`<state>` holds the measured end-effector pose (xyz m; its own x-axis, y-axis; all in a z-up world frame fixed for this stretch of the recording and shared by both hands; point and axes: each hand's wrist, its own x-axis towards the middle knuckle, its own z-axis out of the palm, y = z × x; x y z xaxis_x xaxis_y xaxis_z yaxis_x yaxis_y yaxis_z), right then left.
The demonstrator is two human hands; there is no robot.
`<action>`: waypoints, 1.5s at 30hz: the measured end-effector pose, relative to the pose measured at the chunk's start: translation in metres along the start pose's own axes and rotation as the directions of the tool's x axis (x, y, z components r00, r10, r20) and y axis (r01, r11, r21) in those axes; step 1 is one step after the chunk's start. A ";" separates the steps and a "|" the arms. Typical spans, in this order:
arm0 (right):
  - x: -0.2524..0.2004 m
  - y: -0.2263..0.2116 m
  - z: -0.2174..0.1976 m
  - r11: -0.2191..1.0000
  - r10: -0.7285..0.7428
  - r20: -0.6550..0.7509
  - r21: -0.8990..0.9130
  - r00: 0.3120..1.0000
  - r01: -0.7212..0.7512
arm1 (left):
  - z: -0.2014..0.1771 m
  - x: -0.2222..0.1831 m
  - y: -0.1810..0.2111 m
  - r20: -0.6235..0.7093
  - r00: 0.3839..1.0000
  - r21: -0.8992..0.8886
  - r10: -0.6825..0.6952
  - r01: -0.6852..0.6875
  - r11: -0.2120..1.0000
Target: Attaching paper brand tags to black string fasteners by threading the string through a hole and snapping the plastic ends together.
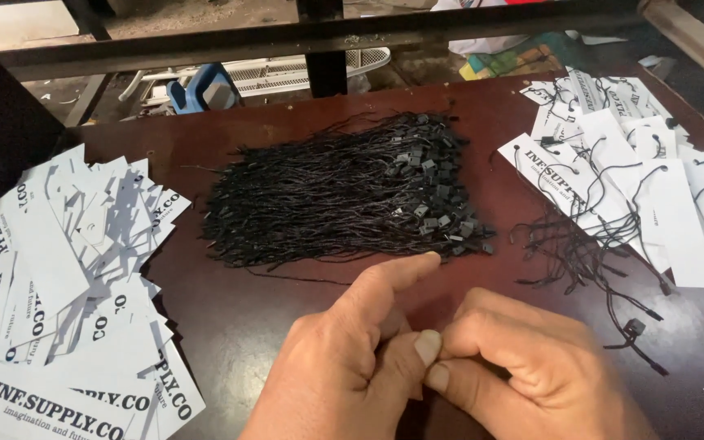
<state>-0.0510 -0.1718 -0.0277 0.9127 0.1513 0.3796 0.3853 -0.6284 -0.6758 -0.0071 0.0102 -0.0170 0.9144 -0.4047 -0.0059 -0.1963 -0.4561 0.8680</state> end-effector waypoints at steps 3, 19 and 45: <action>0.000 0.006 0.000 1.000 0.027 0.009 0.015 1.000 -0.027 | 0.001 0.002 -0.005 -0.002 1.000 -0.003 0.008 -0.008 1.000; 0.000 0.008 0.005 0.997 0.046 -0.080 -0.058 0.996 -0.051 | -0.076 0.005 -0.016 -0.395 0.886 0.643 0.242 0.079 0.762; -0.006 0.002 0.010 0.978 0.132 -0.057 -0.155 0.990 -0.140 | -0.172 -0.005 -0.148 -0.858 0.500 0.251 -0.119 0.610 0.752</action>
<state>-0.0543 -0.1662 -0.0375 0.9463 0.0228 0.3226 0.2282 -0.7541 -0.6159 0.0779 0.2156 -0.0599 0.7840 0.5322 0.3195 0.3216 -0.7885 0.5243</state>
